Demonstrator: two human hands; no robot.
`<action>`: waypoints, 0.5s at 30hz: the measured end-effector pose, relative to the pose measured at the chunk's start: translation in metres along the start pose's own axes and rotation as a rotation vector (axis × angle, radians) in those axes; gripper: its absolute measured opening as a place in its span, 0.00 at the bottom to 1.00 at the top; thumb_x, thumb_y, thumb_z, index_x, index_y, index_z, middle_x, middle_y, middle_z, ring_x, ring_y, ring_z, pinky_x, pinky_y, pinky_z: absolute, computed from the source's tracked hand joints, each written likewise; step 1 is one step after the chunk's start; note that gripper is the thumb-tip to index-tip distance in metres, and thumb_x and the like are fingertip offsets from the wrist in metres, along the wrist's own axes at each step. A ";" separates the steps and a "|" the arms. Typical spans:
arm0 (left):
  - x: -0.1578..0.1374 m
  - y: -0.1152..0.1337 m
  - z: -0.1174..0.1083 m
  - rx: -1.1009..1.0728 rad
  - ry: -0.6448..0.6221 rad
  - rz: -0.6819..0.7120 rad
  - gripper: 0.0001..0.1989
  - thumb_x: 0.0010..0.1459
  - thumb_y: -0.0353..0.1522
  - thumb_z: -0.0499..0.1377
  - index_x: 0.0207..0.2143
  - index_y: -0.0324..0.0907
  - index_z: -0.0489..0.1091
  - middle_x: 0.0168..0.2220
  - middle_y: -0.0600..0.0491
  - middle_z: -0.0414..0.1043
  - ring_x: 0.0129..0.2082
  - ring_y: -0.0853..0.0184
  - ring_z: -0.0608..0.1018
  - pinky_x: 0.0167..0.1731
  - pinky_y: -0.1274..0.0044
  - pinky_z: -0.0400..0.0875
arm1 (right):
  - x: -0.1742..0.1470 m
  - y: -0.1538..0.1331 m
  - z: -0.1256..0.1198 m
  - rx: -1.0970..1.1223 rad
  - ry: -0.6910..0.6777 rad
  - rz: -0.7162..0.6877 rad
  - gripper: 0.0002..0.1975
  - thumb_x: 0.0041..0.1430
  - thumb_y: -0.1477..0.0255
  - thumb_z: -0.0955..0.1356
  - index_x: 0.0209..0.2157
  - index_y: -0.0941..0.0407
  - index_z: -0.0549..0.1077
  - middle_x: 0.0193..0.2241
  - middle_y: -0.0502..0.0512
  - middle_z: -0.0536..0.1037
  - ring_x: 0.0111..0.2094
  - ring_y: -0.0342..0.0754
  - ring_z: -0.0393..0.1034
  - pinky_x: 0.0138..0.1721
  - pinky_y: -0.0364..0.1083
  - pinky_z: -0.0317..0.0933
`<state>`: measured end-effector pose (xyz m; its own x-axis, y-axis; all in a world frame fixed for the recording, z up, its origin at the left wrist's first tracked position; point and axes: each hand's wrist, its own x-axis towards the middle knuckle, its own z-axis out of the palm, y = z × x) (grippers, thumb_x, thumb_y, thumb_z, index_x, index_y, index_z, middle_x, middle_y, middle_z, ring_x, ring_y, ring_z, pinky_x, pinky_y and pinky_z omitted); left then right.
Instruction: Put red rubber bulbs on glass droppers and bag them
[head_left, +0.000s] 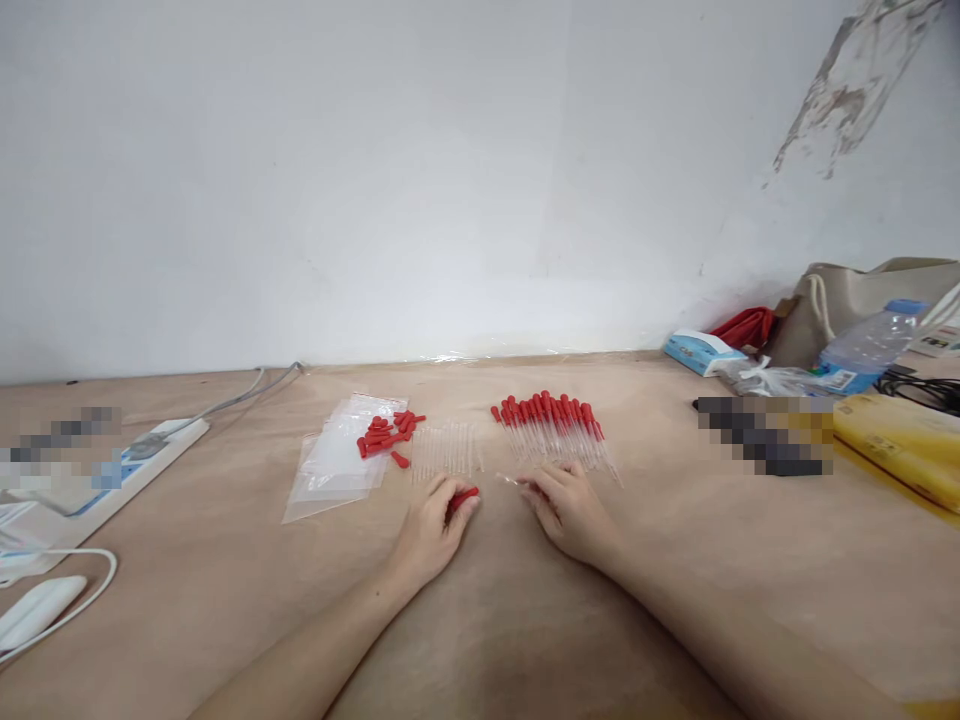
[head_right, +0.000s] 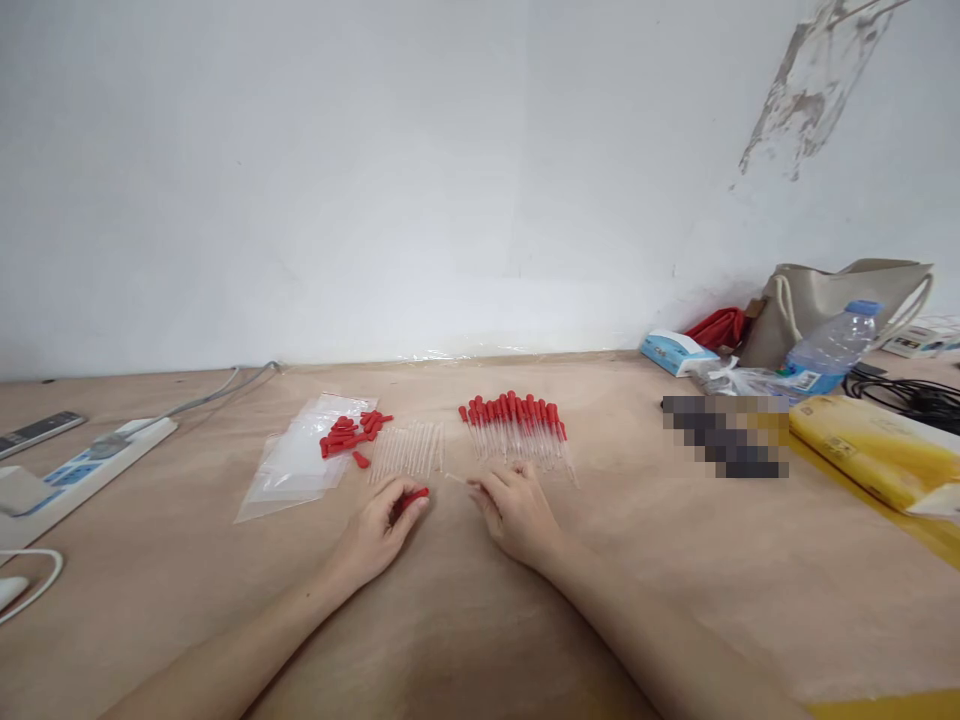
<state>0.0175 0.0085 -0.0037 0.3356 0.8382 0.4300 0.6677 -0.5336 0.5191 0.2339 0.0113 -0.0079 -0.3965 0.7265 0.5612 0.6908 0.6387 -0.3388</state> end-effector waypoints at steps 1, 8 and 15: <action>0.000 0.001 0.001 -0.017 -0.014 -0.005 0.07 0.59 0.34 0.50 0.33 0.41 0.65 0.31 0.54 0.66 0.32 0.69 0.70 0.34 0.76 0.65 | -0.003 -0.002 0.000 0.010 -0.009 -0.022 0.10 0.60 0.73 0.58 0.38 0.55 0.68 0.32 0.54 0.75 0.32 0.44 0.66 0.38 0.46 0.48; -0.001 0.001 0.001 -0.066 -0.037 -0.003 0.07 0.59 0.34 0.50 0.34 0.42 0.66 0.32 0.54 0.68 0.33 0.69 0.70 0.34 0.77 0.64 | -0.002 -0.011 0.006 0.054 -0.025 -0.037 0.11 0.59 0.72 0.59 0.37 0.56 0.70 0.29 0.54 0.75 0.28 0.43 0.65 0.38 0.46 0.46; -0.003 0.002 0.001 -0.125 -0.073 0.040 0.07 0.60 0.33 0.49 0.35 0.42 0.66 0.32 0.55 0.69 0.34 0.69 0.71 0.35 0.78 0.65 | -0.002 -0.007 0.010 0.052 -0.079 -0.052 0.11 0.59 0.73 0.60 0.37 0.54 0.72 0.28 0.51 0.74 0.29 0.41 0.64 0.39 0.46 0.45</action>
<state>0.0182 0.0055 -0.0046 0.4104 0.8196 0.3997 0.5663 -0.5726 0.5927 0.2238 0.0079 -0.0141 -0.4784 0.7086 0.5187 0.6370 0.6866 -0.3504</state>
